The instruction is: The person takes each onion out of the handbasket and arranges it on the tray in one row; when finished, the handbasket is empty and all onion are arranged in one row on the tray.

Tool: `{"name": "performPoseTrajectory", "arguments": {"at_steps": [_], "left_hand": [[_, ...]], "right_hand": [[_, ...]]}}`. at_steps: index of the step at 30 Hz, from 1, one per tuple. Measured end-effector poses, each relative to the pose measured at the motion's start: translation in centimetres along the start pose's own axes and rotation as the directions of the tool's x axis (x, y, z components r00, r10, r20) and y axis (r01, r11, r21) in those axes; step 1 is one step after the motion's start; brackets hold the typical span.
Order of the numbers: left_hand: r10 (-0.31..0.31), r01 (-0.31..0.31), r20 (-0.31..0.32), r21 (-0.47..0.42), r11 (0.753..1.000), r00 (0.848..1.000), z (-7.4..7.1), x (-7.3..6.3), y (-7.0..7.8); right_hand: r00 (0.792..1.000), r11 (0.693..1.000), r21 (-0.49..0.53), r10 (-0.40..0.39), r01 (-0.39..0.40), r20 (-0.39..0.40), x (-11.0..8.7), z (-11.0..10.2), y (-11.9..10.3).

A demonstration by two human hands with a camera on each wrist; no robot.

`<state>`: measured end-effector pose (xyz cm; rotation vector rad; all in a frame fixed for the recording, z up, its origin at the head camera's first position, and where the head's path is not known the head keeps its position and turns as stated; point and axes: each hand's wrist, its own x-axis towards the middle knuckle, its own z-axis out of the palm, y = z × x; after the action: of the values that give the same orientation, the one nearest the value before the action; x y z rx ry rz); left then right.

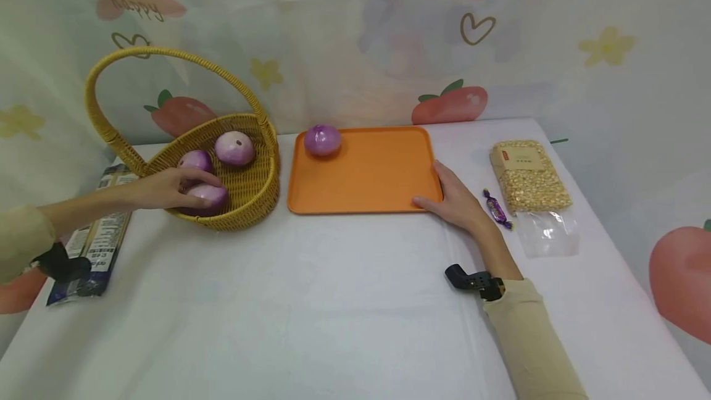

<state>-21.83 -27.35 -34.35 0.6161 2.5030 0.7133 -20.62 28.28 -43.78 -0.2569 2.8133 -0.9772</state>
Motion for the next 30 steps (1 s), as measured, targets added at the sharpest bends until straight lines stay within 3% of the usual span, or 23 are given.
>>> {"name": "performPoseTrajectory", "arguments": {"at_steps": [8,19,30], "left_hand": [[-0.052,0.050,0.027,0.068,0.996,0.998,0.0,0.0,0.1],[-0.042,0.036,0.091,0.069,0.997,0.995,0.0,0.5,0.2],[-0.108,0.098,0.156,0.067,0.993,0.982,0.3,1.0,0.9]], "right_hand": [[1.000,1.000,0.004,-0.001,0.001,0.007,0.0,0.1,-0.2],[1.000,1.000,0.001,-0.002,0.002,0.004,0.1,0.1,0.0],[1.000,1.000,-0.002,0.002,-0.002,0.003,0.2,0.1,-0.1]]}}
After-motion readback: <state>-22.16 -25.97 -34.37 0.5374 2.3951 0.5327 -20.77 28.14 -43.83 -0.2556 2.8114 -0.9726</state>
